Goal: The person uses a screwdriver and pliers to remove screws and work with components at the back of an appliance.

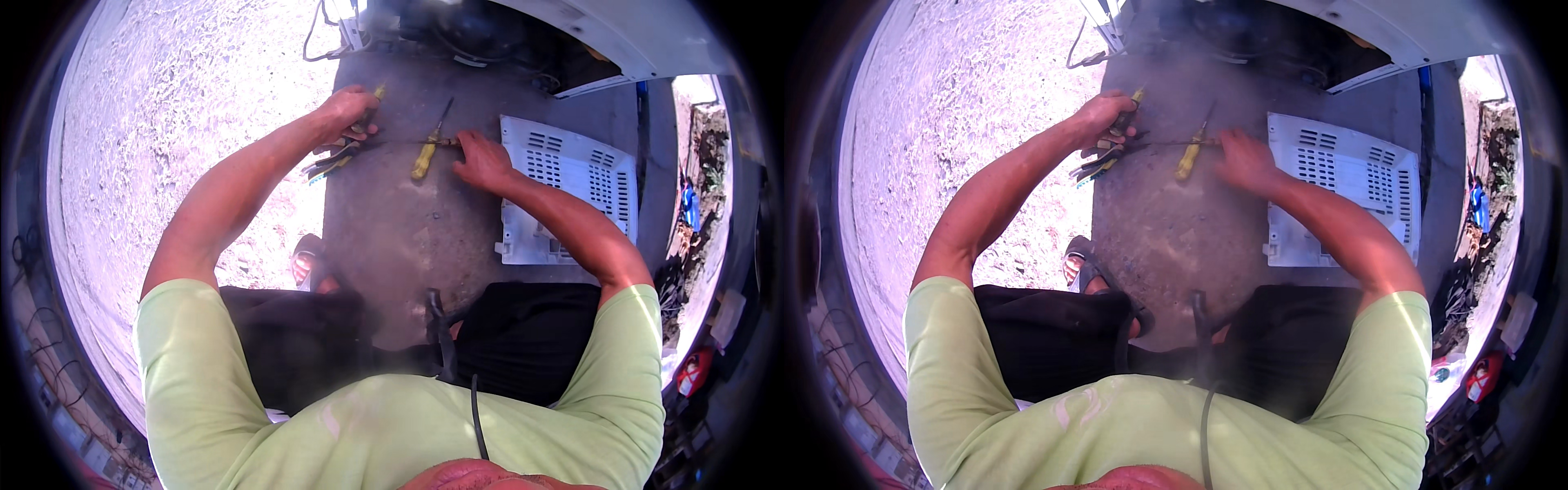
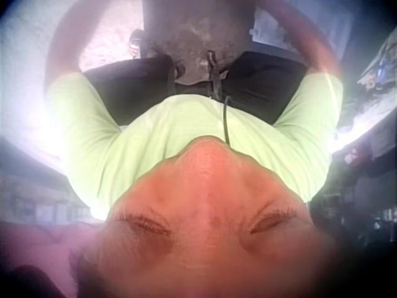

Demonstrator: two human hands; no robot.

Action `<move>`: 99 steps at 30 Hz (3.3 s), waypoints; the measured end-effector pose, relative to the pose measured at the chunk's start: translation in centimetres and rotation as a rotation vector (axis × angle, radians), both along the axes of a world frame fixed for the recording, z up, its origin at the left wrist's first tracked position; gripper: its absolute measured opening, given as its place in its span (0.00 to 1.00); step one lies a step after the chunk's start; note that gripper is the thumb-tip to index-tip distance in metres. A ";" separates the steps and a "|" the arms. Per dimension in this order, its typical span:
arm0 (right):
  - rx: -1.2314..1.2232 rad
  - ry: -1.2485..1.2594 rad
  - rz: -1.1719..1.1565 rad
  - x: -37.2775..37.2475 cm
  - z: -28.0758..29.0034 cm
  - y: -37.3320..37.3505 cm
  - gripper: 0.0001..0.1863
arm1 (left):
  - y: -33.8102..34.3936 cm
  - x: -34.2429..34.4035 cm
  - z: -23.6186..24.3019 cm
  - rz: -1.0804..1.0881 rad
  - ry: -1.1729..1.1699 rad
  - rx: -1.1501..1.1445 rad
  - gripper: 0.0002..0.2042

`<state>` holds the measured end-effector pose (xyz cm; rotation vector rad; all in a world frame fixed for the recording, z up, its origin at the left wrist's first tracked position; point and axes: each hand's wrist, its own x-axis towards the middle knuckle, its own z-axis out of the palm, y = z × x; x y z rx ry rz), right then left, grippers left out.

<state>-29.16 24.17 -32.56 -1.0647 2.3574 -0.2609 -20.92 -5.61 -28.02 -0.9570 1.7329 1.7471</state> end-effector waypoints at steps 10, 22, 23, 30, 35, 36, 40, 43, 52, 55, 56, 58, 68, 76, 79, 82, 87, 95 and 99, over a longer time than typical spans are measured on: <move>0.040 0.189 0.140 -2.8 -1.3 -1.0 0.16 | -0.2 0.4 -0.7 -0.007 -0.002 -0.027 0.12; -0.409 -0.975 -0.832 -2.0 2.6 -5.0 0.16 | -1.0 -2.2 -0.9 -0.050 0.078 -0.161 0.15; -0.420 -0.988 -0.823 -2.4 2.8 -5.2 0.16 | -1.1 -2.6 -0.9 -0.064 0.081 -0.167 0.15; -0.381 -0.920 -0.850 -4.7 2.3 -6.1 0.17 | -1.3 -4.3 -2.6 -0.070 0.190 -0.269 0.13; -0.426 -0.941 -0.845 -5.0 1.9 -6.4 0.17 | -1.6 -4.3 -2.7 -0.146 0.184 -0.331 0.14; -0.426 -0.929 -0.843 -4.9 1.8 -6.4 0.18 | -1.5 -4.3 -2.8 -0.147 0.193 -0.349 0.15; -0.405 -0.916 -0.831 -4.5 2.0 -6.9 0.20 | -1.3 -4.5 -3.0 -0.149 0.240 -0.410 0.18; -0.426 -0.905 -0.817 -4.2 2.3 -7.0 0.20 | -1.1 -4.8 -2.7 -0.217 0.282 -0.480 0.19; -0.410 -0.985 -0.858 -4.8 2.2 -7.8 0.21 | -1.4 -4.8 -3.9 -0.371 0.453 -0.668 0.20; -0.383 -1.025 -0.797 -4.1 1.8 -8.0 0.21 | -2.7 -4.6 -4.2 -0.459 0.434 -0.752 0.21; -0.378 -1.035 -0.769 -3.7 1.2 -7.7 0.20 | -3.0 -4.5 -4.3 -0.482 0.399 -0.747 0.20; -0.238 -0.877 -0.629 -2.6 -0.6 -7.0 0.21 | -3.7 -3.3 -4.7 -0.530 0.358 -0.797 0.20; 0.150 -0.487 0.048 1.0 -0.4 -4.4 0.22 | -3.9 4.5 -2.7 -0.875 0.405 -1.121 0.26; 0.298 -0.502 0.263 4.1 0.3 -4.2 0.28 | -3.0 7.8 -4.8 -0.951 0.465 -1.000 0.31; 0.128 -0.515 0.176 4.0 -0.9 -3.9 0.28 | -3.4 7.2 -4.9 -0.878 0.452 -0.949 0.25; 0.038 -0.716 0.034 2.4 -1.9 -4.2 0.27 | -3.5 5.6 -3.8 -0.852 0.314 -0.972 0.19; 0.006 -0.853 -0.278 0.2 -0.1 -6.2 0.31 | -4.1 1.8 -2.1 -0.512 0.179 -0.543 0.16; -0.321 -1.303 -0.594 0.2 -2.0 -10.8 0.27 | -0.4 -1.5 -2.1 0.085 0.107 0.358 0.10; -0.609 -1.808 -0.884 1.3 -7.2 -9.9 0.23 | 1.7 -3.1 -1.2 0.055 0.109 0.346 0.11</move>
